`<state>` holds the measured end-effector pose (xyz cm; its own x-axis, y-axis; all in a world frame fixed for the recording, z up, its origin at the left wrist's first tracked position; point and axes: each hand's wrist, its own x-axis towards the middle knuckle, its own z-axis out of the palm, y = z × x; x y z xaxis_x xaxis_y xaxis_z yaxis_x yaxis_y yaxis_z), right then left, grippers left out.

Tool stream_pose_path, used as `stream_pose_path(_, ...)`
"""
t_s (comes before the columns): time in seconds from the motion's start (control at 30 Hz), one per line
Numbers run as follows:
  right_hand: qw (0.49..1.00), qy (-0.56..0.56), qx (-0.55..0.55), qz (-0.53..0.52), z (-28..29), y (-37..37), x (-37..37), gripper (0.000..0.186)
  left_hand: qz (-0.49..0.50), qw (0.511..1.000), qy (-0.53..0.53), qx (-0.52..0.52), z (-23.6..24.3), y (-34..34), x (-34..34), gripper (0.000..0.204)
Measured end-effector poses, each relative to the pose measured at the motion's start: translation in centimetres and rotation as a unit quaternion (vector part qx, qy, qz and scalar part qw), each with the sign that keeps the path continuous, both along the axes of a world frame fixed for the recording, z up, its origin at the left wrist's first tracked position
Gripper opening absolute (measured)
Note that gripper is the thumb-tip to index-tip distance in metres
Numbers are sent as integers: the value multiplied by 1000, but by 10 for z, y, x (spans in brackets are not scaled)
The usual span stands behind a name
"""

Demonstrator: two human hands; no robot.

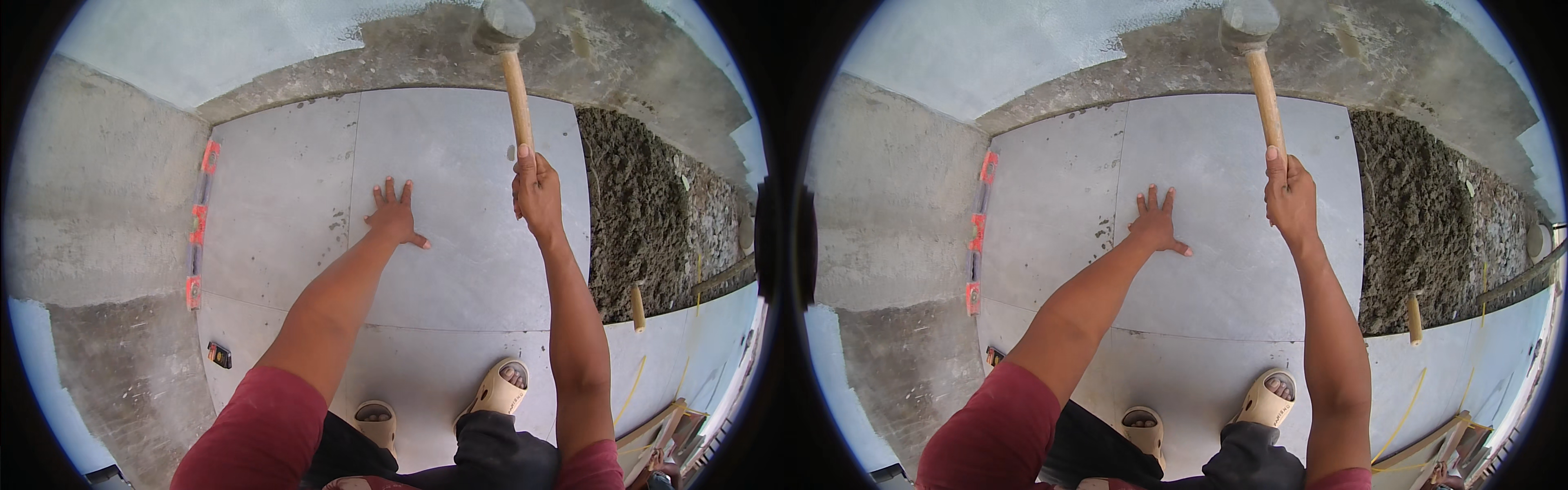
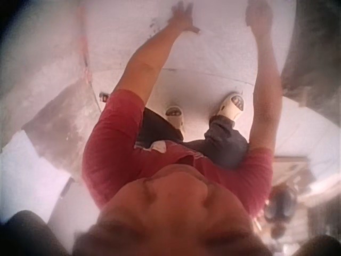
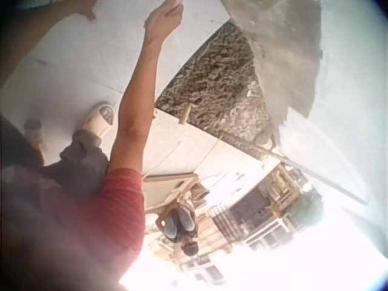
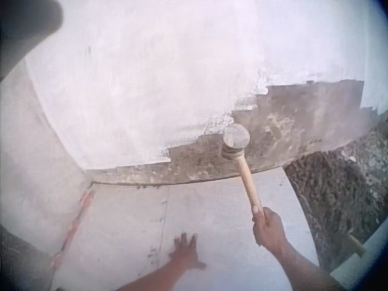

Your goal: The person places a large tile onto a bed of mortar, uses a rubber mallet to tap it into place, and inserts yellow tile spacers between tiles to maintain even gaps.

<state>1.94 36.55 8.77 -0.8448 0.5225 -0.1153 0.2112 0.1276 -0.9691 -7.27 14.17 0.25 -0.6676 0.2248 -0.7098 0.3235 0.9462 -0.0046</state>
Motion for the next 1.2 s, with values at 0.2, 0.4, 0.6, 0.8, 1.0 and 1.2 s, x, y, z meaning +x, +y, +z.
stream_pose_path(0.2,988,-77,133,-2,-106,5,35,57,-10,1000,-10,8,-4,17,0,152)
stream_pose_path(0.4,998,-54,0,18,-9,14,6,56,-24,1000,2,0,-10,2,-4,158)
stream_pose_path(0.6,980,-32,180,-81,-122,34,45,53,-58,998,13,-16,-29,21,-3,159)
stream_pose_path(0.8,996,-63,50,-32,-11,41,2,62,-54,997,8,-55,-16,8,-4,156)
stream_pose_path(1.0,985,-71,152,-34,-123,17,48,59,-48,997,-6,-66,5,29,-1,155)
stream_pose_path(1.2,994,-85,61,17,-17,14,-13,62,-41,997,11,-68,-1,12,-1,154)
